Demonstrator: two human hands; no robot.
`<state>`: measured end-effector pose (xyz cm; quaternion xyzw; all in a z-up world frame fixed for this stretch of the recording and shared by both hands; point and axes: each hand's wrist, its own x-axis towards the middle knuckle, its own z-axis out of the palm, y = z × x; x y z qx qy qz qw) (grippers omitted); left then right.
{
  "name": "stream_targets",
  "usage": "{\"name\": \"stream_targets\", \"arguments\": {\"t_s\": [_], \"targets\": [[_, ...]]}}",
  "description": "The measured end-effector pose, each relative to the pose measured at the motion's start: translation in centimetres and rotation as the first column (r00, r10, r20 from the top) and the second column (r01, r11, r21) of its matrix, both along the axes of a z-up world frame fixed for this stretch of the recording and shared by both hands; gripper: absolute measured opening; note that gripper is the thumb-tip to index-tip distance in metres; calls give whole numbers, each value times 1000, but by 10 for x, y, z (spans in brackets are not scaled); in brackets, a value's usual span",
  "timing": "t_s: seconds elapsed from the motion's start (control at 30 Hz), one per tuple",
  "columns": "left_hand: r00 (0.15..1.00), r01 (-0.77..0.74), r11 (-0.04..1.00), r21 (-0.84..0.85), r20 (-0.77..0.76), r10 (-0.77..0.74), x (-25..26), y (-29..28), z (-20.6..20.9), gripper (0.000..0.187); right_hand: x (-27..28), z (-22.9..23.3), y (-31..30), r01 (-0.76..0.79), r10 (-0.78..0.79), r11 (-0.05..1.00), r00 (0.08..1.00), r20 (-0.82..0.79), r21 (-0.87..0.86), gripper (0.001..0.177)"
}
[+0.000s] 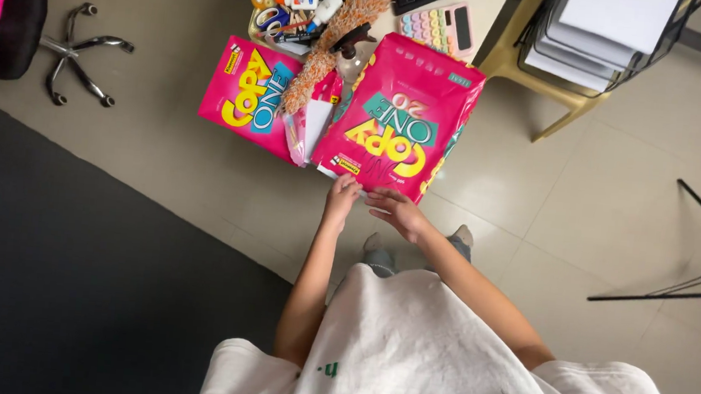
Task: Refilling a wire paper tray by removing sheets of copy paper from their packaging.
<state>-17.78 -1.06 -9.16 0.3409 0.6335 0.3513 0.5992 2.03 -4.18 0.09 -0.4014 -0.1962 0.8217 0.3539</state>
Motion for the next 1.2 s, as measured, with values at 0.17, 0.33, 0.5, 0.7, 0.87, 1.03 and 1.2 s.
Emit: {"name": "stream_targets", "arguments": {"t_s": [0.17, 0.33, 0.5, 0.7, 0.87, 1.03, 1.2], "targets": [[902, -203, 978, -57, 379, 209, -33, 6, -44, 36, -40, -48, -19, 214, -229, 955, 972, -53, -207, 33], [885, -243, 966, -91, 387, 259, -34, 7, -30, 20, -48, -80, -31, 433, -485, 829, 872, -68, -354, 25], [728, -161, 953, -257, 621, 291, -40, 6, -25, 10, -63, -81, -37, 510, -624, 717, 773, -112, -474, 18], [717, -136, 961, -241, 645, 263, -45, 11, -19, 24, -71, -40, -31, 597, -698, 690, 699, -157, -409, 28], [714, -158, 942, -295, 625, 315, -44, 14, -20, 27, -74, -19, -34, 617, -714, 682, 679, -173, -391, 28], [702, -147, 940, -307, 637, 318, -42, 19, -29, 26, -75, -7, -34, 626, -735, 665, 645, -209, -408, 27], [709, -155, 943, -294, 631, 314, -40, 21, -31, 27, -77, 7, -35, 616, -715, 694, 652, -254, -372, 22]]}}
